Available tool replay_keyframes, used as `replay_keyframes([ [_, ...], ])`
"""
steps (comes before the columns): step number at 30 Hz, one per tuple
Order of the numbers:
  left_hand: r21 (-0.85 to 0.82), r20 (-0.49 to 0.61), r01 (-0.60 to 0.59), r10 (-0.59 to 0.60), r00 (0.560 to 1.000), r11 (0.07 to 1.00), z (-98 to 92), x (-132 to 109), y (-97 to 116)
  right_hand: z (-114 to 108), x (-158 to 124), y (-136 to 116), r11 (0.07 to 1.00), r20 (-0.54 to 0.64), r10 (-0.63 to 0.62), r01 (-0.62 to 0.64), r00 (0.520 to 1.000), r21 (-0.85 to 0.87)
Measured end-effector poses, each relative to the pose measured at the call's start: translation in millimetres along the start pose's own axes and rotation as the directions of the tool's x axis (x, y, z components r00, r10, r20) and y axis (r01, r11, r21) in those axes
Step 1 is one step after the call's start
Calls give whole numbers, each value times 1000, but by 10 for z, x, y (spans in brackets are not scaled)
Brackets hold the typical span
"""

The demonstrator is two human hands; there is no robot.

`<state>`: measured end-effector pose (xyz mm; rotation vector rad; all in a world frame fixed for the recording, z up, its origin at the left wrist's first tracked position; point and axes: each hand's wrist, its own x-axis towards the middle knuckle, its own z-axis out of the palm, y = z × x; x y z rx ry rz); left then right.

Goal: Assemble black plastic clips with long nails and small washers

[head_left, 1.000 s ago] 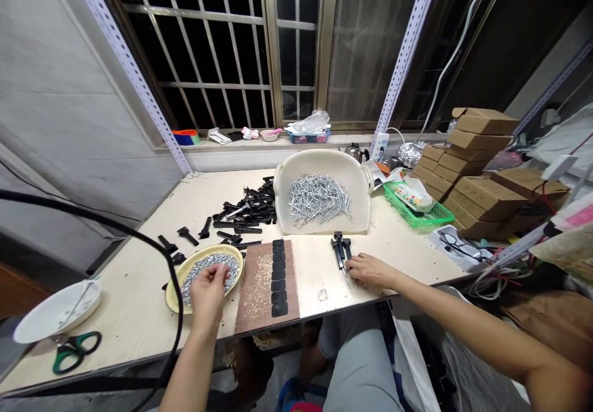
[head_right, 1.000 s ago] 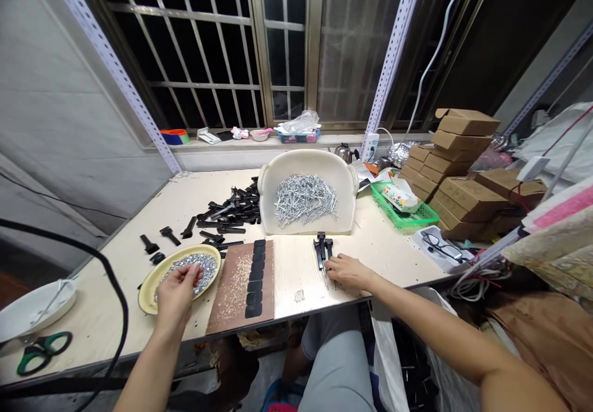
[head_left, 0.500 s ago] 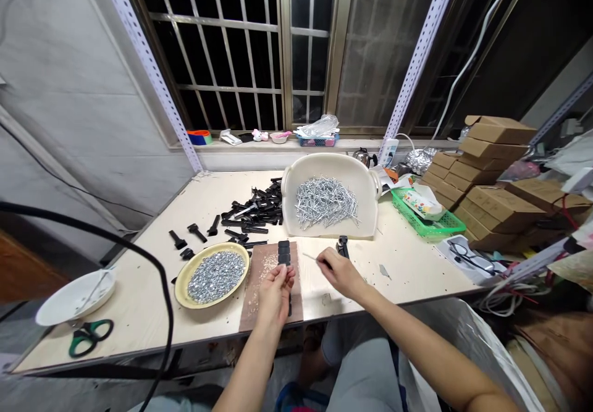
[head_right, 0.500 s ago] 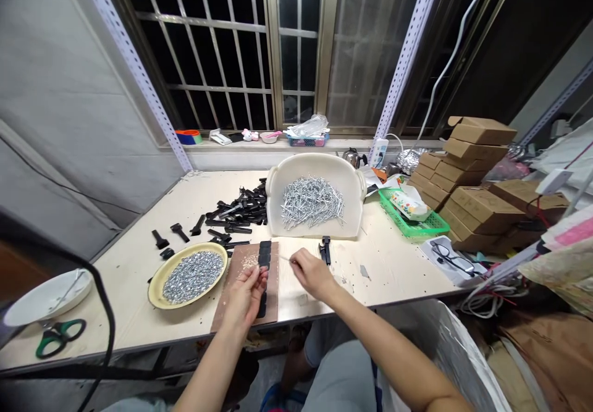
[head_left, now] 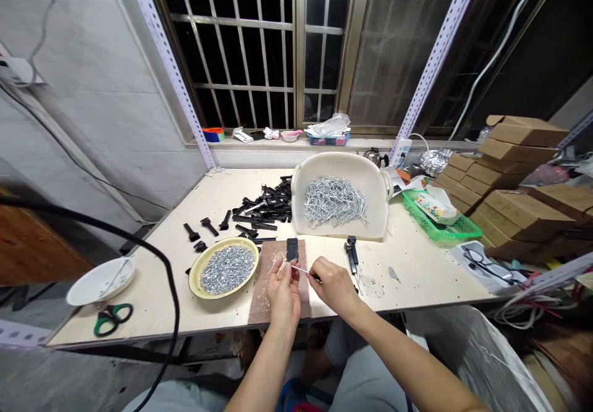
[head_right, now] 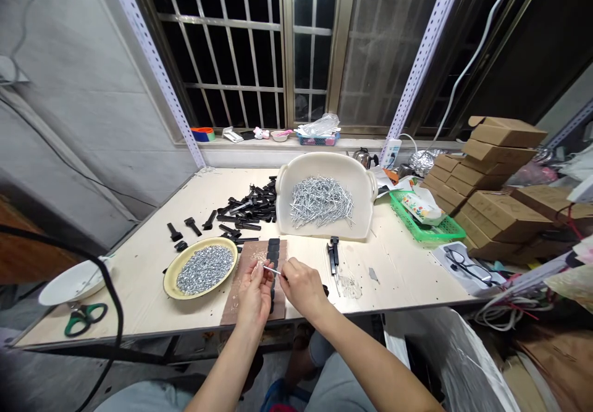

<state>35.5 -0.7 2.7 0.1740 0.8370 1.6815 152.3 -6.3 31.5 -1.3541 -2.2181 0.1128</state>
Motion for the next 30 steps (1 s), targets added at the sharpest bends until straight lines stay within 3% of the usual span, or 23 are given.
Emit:
replay_keyframes([
  [9,88,60,-183,178,982,979,-26,3,-4,31,0,-79,999,27,16,-17,1000,33],
  [15,40,59,-207,204,977,978,-20,0,23,108,-1,-89,994,58,45,-51,997,93],
  [19,43,56,-217,215,975,975,-8,-3,29,166,-12,-86,976,-10,72,-68,997,207],
  [23,50,58,-240,237,970,970,1,-10,29,176,-7,-94,975,-61,101,-86,993,206],
  [27,69,63,-255,251,966,964,-8,-13,33,156,19,-85,976,-10,80,-76,997,204],
  [30,72,63,-272,268,961,960,-24,-9,35,146,26,-76,948,35,90,-97,995,304],
])
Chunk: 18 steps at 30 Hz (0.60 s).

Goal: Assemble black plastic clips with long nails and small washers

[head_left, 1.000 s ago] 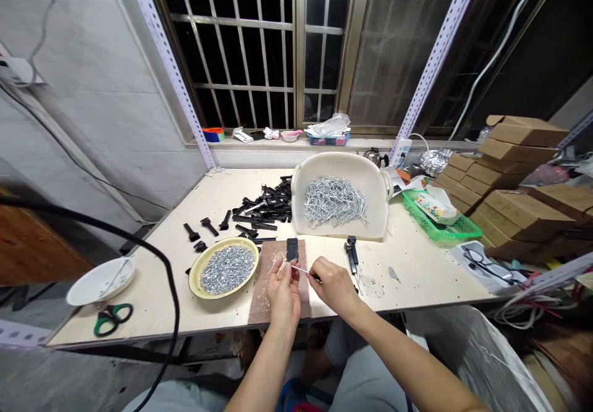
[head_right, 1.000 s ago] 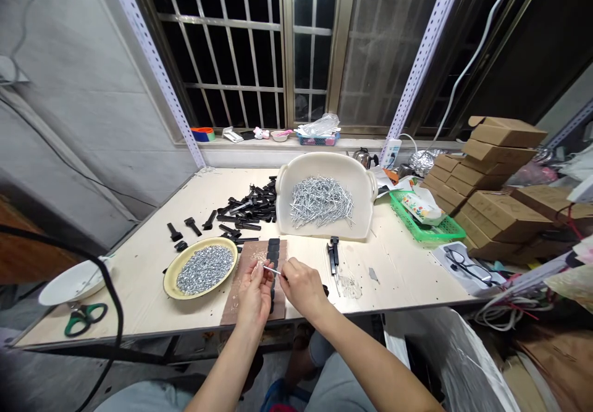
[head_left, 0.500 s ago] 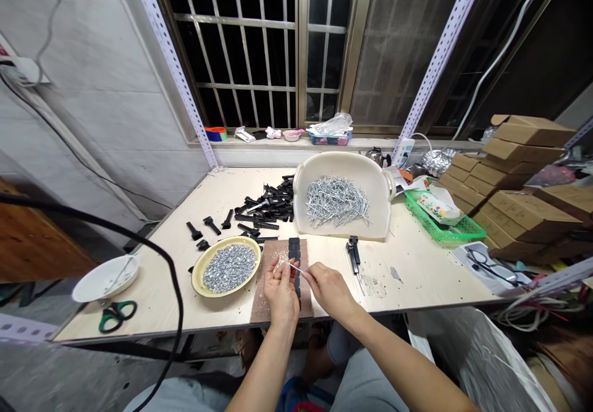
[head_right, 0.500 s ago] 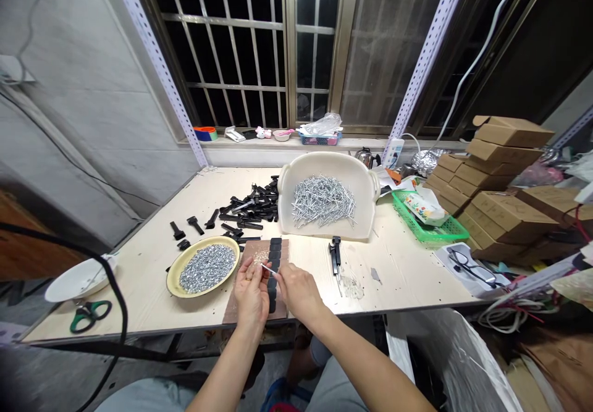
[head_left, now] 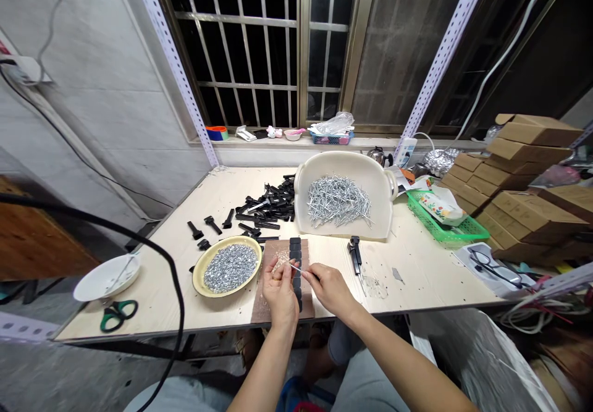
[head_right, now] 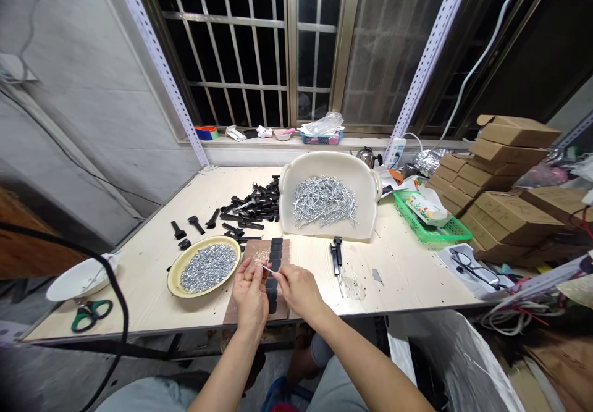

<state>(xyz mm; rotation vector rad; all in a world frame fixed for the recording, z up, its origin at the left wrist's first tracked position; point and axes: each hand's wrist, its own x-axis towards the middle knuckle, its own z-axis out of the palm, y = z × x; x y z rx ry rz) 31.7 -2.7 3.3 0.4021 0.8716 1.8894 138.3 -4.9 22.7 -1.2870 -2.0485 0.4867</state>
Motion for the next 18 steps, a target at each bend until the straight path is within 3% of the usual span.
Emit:
replay_keyframes([
  [4,38,2,-13,13,1000,999,-45,40,-38,14,28,54,980,-61,6,6,998,197],
  [7,169,23,-22,19,1000,985,-105,90,-97,48,203,234,972,-29,-1,8,1000,234],
  [12,395,-10,-65,75,997,916,-239,116,-87,128,699,688,981,118,81,-99,990,164],
  [15,456,3,-140,156,988,879,-344,107,81,180,739,811,978,221,38,-81,975,191],
  [18,501,10,-234,264,964,833,-440,101,290,212,632,821,962,453,-93,-38,887,272],
])
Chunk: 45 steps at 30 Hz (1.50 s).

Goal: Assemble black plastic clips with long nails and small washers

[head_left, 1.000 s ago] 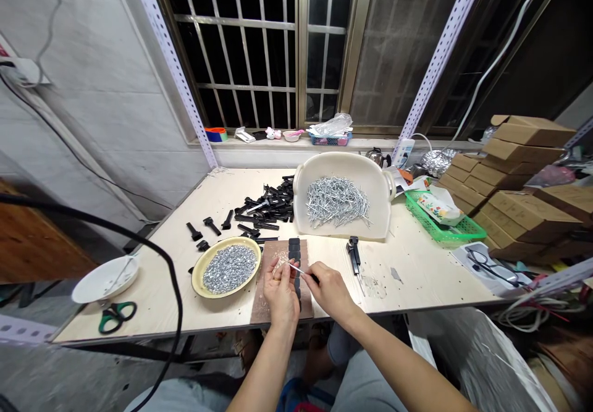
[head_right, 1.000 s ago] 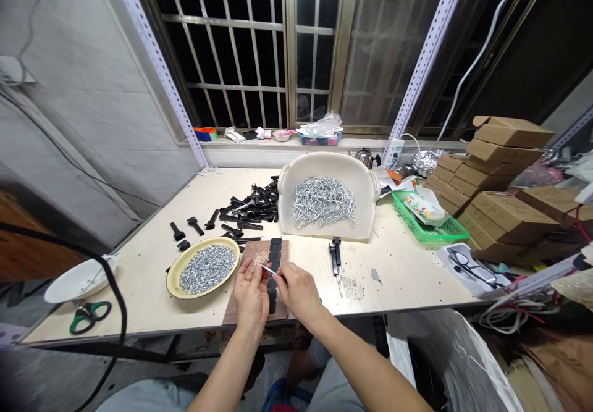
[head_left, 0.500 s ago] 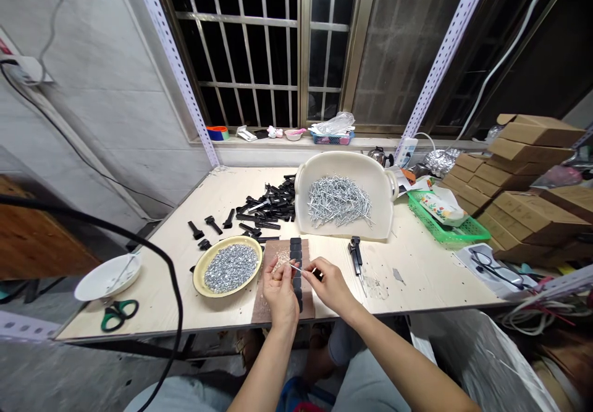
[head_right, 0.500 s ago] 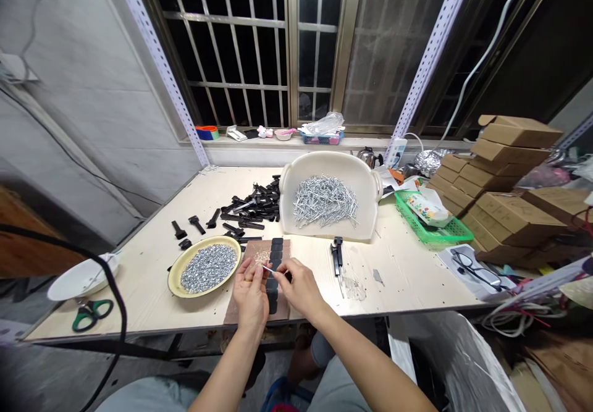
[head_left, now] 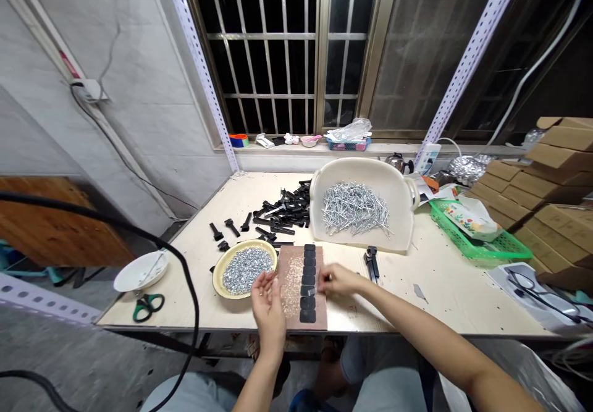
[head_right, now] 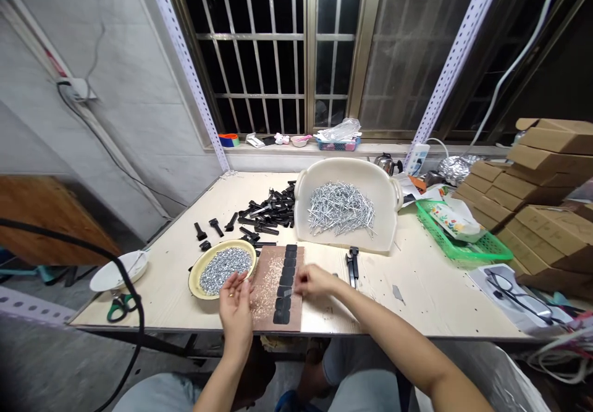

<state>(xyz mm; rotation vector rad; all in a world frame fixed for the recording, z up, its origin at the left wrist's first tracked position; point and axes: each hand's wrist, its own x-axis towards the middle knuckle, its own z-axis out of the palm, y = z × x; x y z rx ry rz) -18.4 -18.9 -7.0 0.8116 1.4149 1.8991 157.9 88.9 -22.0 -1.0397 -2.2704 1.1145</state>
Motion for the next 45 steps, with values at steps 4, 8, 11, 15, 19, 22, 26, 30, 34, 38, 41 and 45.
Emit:
replay_keyframes([
  [4,27,-5,-36,37,999,999,-109,14,110,-15,45,-6,996,-58,82,-80,995,34],
  [8,80,26,-62,60,998,995,-159,-6,128,10,56,-26,996,-48,79,-78,996,37],
  [11,162,-10,-77,80,997,984,-209,-12,110,46,11,-50,997,53,49,-52,997,63],
  [15,174,77,-83,70,995,981,-252,-16,82,33,48,-55,987,-171,162,-156,972,45],
  [19,241,26,-84,80,996,967,-333,11,41,165,-21,-53,997,-22,71,-70,997,35],
  [22,276,43,-94,85,995,956,-365,9,24,186,13,-55,999,-66,41,-42,997,-9],
  [26,320,111,-144,114,987,936,-331,-32,74,158,142,-80,992,-213,106,-118,971,-44],
  [30,391,166,-204,149,975,897,-199,-104,110,220,-183,-178,1000,-37,31,-30,999,6],
  [34,349,654,-379,67,754,857,123,-338,-24,-181,-985,-205,992,-158,61,-42,986,118],
  [38,301,857,-453,-29,515,839,463,-615,-269,-683,-2202,2,911,-221,411,-391,884,129],
  [41,347,883,-499,-97,459,794,617,-684,-392,-642,-3265,214,765,-144,640,-610,755,206],
  [45,292,941,-511,-146,306,808,697,-619,-416,-315,-4151,378,619,-204,786,-743,584,256],
])
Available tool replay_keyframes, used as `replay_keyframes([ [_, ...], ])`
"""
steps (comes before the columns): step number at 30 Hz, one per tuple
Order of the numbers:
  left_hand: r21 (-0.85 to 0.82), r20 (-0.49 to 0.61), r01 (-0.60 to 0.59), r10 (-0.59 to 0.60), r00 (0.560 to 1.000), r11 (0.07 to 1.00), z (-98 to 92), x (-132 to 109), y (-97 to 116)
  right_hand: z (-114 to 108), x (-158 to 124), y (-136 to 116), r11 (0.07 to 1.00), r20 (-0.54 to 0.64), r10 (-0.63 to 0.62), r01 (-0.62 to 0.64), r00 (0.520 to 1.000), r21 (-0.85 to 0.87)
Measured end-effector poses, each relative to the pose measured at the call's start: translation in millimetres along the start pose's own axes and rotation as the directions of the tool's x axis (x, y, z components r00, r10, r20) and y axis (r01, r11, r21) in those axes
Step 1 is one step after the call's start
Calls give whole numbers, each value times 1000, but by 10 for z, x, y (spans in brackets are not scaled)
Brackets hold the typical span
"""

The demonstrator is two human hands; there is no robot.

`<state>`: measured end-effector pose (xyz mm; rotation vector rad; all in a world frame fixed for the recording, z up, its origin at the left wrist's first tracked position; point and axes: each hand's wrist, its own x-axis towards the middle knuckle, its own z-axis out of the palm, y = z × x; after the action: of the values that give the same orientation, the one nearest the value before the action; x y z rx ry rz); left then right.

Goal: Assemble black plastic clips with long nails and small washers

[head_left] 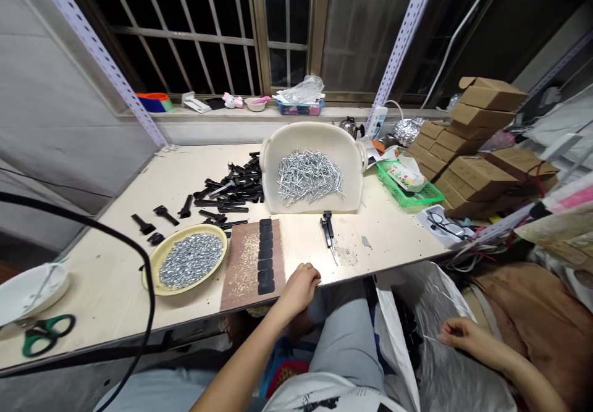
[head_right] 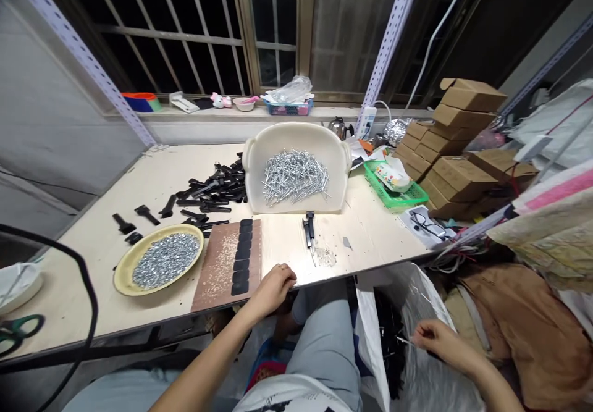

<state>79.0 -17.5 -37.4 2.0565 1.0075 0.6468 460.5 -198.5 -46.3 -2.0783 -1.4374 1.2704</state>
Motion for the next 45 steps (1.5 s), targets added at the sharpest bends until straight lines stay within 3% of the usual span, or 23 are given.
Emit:
replay_keyframes([
  [3,-18,51,-18,19,999,1000,-51,10,-11,79,39,-115,992,-139,-99,87,985,-90],
  [6,-8,74,30,-29,997,1000,-59,-11,-22,149,393,-732,955,-185,-277,247,943,-167],
  [8,-6,64,89,-88,994,996,-47,-29,-32,224,716,-1215,897,-214,-427,381,879,-223],
  [10,-11,57,152,-152,987,988,-36,-42,-41,328,1045,-1630,769,-187,-616,533,766,-352],
  [13,-66,45,194,-191,981,979,-40,-51,-41,487,1459,-2041,429,102,-800,682,592,-592],
  [15,-161,-10,211,-215,977,964,-64,-46,-32,557,1652,-2191,196,325,-793,721,516,-665],
  [17,-318,-86,256,-297,951,913,-111,-33,-18,590,1780,-2283,21,480,-750,741,456,-671],
  [19,-511,-133,293,-412,902,808,-184,-19,1,602,1865,-2348,-97,587,-706,766,397,-635],
  [22,-783,-135,246,-542,829,571,-324,-21,36,618,1961,-2432,-177,668,-666,799,333,-574],
  [26,-984,-70,59,-665,744,169,-483,-63,63,685,2010,-2612,-204,689,-669,822,279,-531],
  [29,-991,-90,-133,-718,691,-4,-544,-89,42,821,1862,-2836,-130,576,-781,840,240,-527],
  [31,-970,-121,-239,-752,648,-49,-568,-100,20,971,1652,-2988,-2,416,-872,850,256,-527],
  [33,-950,-129,-302,-774,620,-83,-587,-110,5,1147,1400,-3101,144,257,-916,851,308,-505],
  [36,-928,-127,-350,-771,624,-131,-611,-126,10,1377,1090,-3179,284,99,-922,826,375,-486],
  [40,-911,-167,-393,-758,631,-127,-625,-140,50,1524,942,-3202,347,-13,-914,764,405,-544],
  [45,-907,-193,-407,-747,636,-112,-622,-144,60,1560,924,-3222,380,-58,-900,711,432,-592],
])
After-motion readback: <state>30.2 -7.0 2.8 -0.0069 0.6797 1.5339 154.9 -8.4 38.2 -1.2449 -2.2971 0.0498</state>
